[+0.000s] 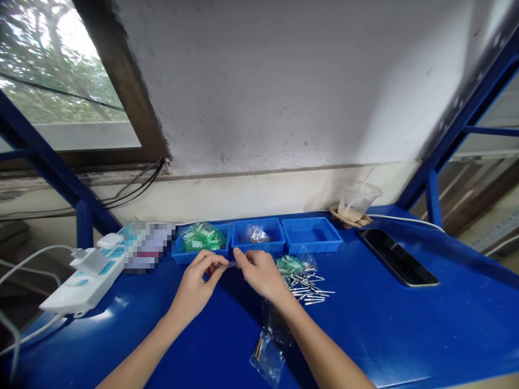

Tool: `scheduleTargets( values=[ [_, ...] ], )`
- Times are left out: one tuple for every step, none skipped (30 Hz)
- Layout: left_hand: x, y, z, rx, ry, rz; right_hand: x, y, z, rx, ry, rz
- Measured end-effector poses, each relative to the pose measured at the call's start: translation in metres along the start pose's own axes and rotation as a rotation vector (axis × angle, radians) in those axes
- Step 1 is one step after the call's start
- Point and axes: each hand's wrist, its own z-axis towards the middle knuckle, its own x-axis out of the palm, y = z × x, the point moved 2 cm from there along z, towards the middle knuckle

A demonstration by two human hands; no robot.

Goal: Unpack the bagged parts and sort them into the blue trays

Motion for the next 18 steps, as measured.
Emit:
scheduleTargets(
  values=[
    [-0.001, -0.004, -0.001, 0.052, -0.029, -0.003, 0.002, -0.001, 0.001, 0.058, 0.071, 0.112],
    [-0.002, -0.008, -0.002, 0.099, -0.046, -0.002, 0.003, -0.001, 0.001, 0.095, 0.136, 0.225],
    [-0.001, -0.01, -0.003, 0.137, -0.052, -0.001, 0.005, -0.001, 0.001, 0.11, 0.18, 0.323],
    [-0.001, -0.012, -0.004, 0.162, -0.051, 0.0, 0.005, -0.001, 0.001, 0.107, 0.197, 0.398],
    [0.0, -0.012, -0.004, 0.173, -0.047, 0.002, 0.005, -0.001, 0.002, 0.089, 0.195, 0.447],
    [0.0, -0.01, -0.004, 0.17, -0.042, 0.002, 0.005, -0.002, 0.003, 0.063, 0.174, 0.469],
    [0.001, -0.008, -0.004, 0.148, -0.035, 0.003, 0.004, -0.002, 0.003, 0.028, 0.138, 0.462],
    [0.002, -0.005, -0.003, 0.111, -0.025, -0.004, 0.003, -0.002, 0.004, -0.023, 0.086, 0.423],
    [0.002, -0.002, -0.002, 0.056, -0.013, -0.024, 0.002, -0.001, 0.003, -0.095, 0.027, 0.353],
    [0.003, 0.002, -0.001, -0.018, 0.001, -0.066, 0.0, 0.0, 0.002, -0.186, -0.031, 0.264],
    [0.004, 0.006, 0.0, -0.11, 0.016, -0.132, 0.0, 0.002, 0.0, -0.285, -0.081, 0.165],
    [0.004, 0.009, 0.001, -0.207, 0.031, -0.221, 0.0, 0.005, -0.003, -0.386, -0.123, 0.072],
    [0.005, 0.012, 0.001, -0.296, 0.044, -0.321, 0.002, 0.007, -0.006, -0.481, -0.151, -0.006],
    [0.005, 0.013, 0.001, -0.365, 0.055, -0.415, 0.004, 0.009, -0.01, -0.562, -0.163, -0.066],
    [0.005, 0.013, 0.001, -0.407, 0.063, -0.489, 0.006, 0.011, -0.012, -0.627, -0.161, -0.106],
    [0.004, 0.012, 0.001, -0.42, 0.061, -0.534, 0.008, 0.012, -0.015, -0.668, -0.156, -0.13],
    [0.003, 0.01, 0.002, -0.409, 0.045, -0.549, 0.01, 0.012, -0.016, -0.684, -0.155, -0.136],
    [0.001, 0.008, 0.002, -0.387, 0.014, -0.539, 0.01, 0.012, -0.016, -0.672, -0.157, -0.122]
  ],
)
